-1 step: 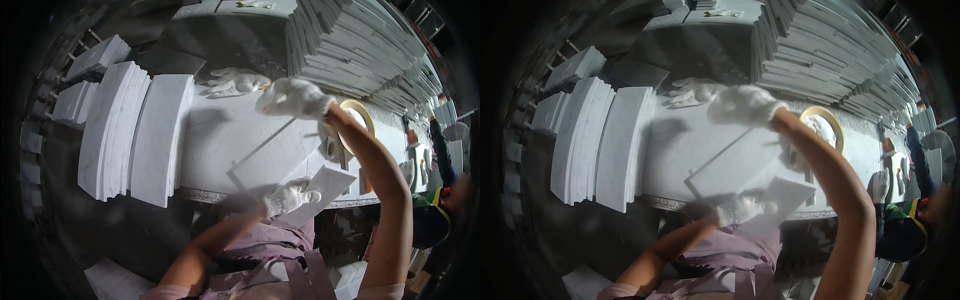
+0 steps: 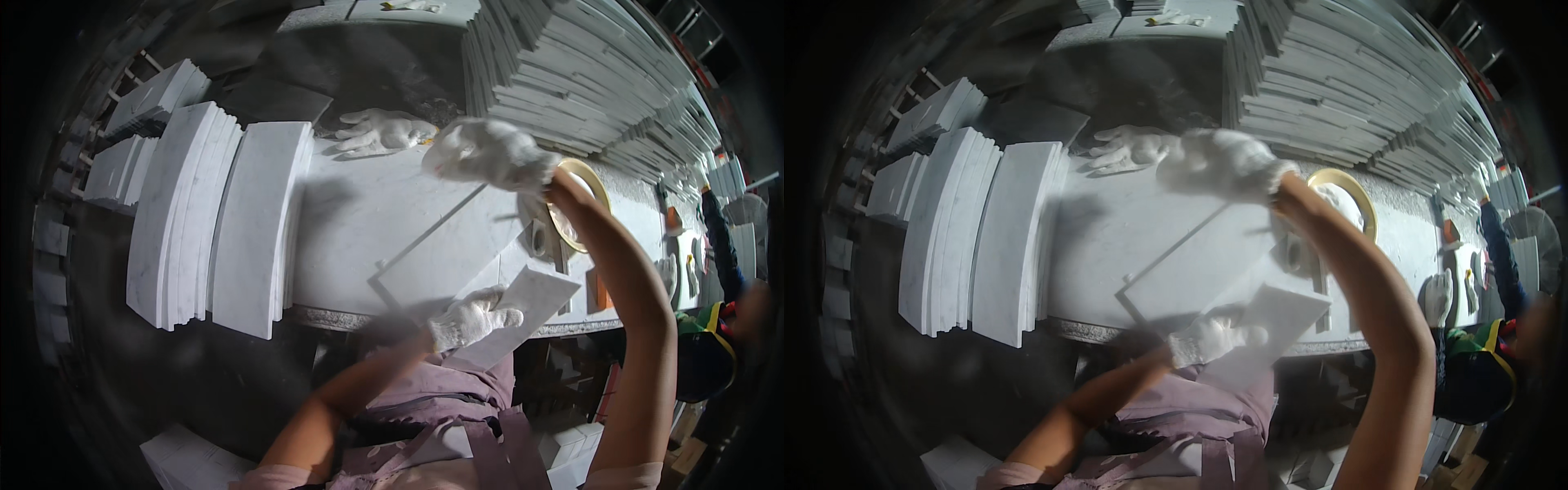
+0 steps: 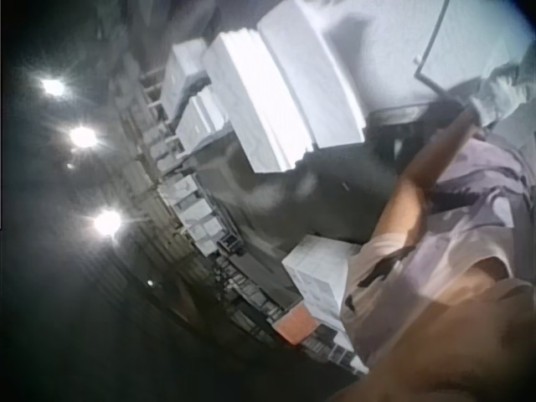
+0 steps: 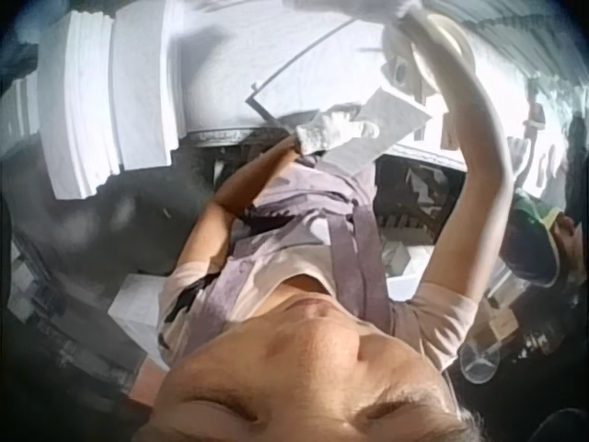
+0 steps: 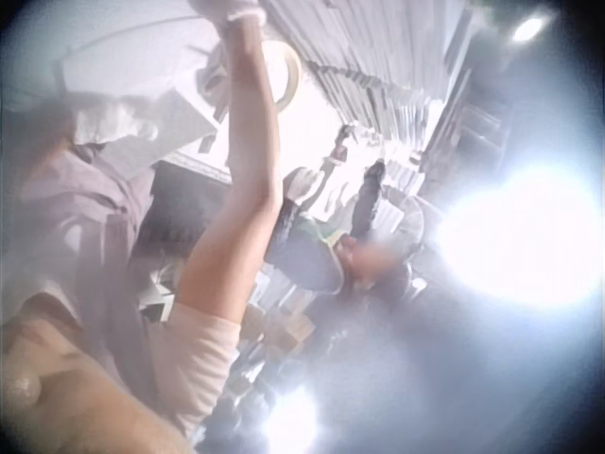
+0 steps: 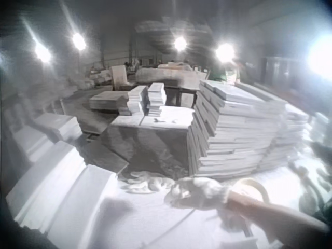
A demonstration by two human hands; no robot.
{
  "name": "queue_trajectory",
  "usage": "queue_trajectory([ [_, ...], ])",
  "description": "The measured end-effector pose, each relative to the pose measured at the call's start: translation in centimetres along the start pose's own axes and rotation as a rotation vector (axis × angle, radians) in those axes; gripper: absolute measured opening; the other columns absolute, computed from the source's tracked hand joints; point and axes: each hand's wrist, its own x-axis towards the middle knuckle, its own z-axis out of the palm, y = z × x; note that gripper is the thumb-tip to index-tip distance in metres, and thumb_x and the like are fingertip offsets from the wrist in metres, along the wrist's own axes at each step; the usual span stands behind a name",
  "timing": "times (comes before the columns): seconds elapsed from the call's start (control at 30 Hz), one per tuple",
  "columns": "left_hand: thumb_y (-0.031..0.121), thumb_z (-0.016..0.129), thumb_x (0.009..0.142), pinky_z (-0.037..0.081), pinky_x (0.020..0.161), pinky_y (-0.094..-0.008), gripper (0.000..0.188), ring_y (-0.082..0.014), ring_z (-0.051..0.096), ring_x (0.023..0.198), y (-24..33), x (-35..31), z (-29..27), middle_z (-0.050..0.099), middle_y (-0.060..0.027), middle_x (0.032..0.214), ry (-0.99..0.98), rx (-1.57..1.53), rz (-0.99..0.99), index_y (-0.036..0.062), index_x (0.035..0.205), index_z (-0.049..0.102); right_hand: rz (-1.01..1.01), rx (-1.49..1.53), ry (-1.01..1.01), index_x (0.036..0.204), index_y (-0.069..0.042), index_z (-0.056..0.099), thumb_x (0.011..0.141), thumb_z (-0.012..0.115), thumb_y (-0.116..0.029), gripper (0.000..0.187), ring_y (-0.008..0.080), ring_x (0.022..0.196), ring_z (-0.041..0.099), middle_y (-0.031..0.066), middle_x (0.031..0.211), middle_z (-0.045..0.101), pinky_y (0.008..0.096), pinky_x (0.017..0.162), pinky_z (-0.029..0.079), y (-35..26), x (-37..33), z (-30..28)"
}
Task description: The person uses a utility knife to scrape and smooth the edges of a white rectangular tile, then marks it with a marker. They wipe the tile with a cloth and place it on a stack. The process is repeated with another tile.
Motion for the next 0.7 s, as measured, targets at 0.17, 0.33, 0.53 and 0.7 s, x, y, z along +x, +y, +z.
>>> queue_trajectory([
  [0.17, 0.023, 0.075, 0.102, 0.054, 0.095, -0.0304, 0.037, -0.0141, 0.067, 0.108, 1.7, -0.5, 1.0, 0.073, -0.0043, 0.121, 0.107, 0.264, -0.067, 0.0073, 0.134, 0.067, -0.147, 0.308, 0.368, 0.131, -0.009, 0.059, 0.089, 0.087, -0.030, 0.055, 0.0220, 0.095, 0.078, 0.0122, 0.111, 0.076, 0.0330, 0.076, 0.067, 1.7, -12.1, -4.0],
  [0.33, 0.034, 0.075, 0.102, 0.052, 0.097, -0.0289, 0.048, -0.0138, 0.066, 0.108, 3.1, -0.8, 1.4, 0.071, -0.0058, 0.122, 0.085, 0.145, -0.164, 0.0017, 0.135, 0.063, 0.239, 0.671, 0.770, 0.151, 0.000, 0.047, 0.088, 0.087, -0.016, 0.076, 0.0274, 0.123, 0.067, 0.0150, 0.133, 0.067, 0.0421, 0.104, 0.058, 5.7, -25.9, 0.3],
  [0.53, 0.026, 0.073, 0.103, 0.053, 0.102, -0.0309, 0.047, -0.0157, 0.066, 0.114, 2.4, -0.5, 1.3, 0.072, -0.0075, 0.126, 0.115, 0.316, -0.039, 0.0002, 0.140, 0.062, 0.249, 1.058, 0.701, 0.148, 0.003, 0.054, 0.097, 0.073, -0.024, 0.061, 0.0237, 0.125, 0.062, 0.0144, 0.143, 0.061, 0.0391, 0.110, 0.049, 8.9, -33.2, 8.0],
  [0.7, 0.028, 0.075, 0.102, 0.051, 0.102, -0.0311, 0.046, -0.0143, 0.064, 0.114, 2.1, -0.1, 1.0, 0.071, -0.0061, 0.127, 0.090, 0.353, 0.016, 0.0005, 0.138, 0.064, 0.322, 0.969, 0.650, 0.151, 0.002, 0.053, 0.093, 0.077, -0.022, 0.067, 0.0222, 0.127, 0.061, 0.0154, 0.141, 0.064, 0.0373, 0.108, 0.052, 8.4, -33.0, 8.4],
])
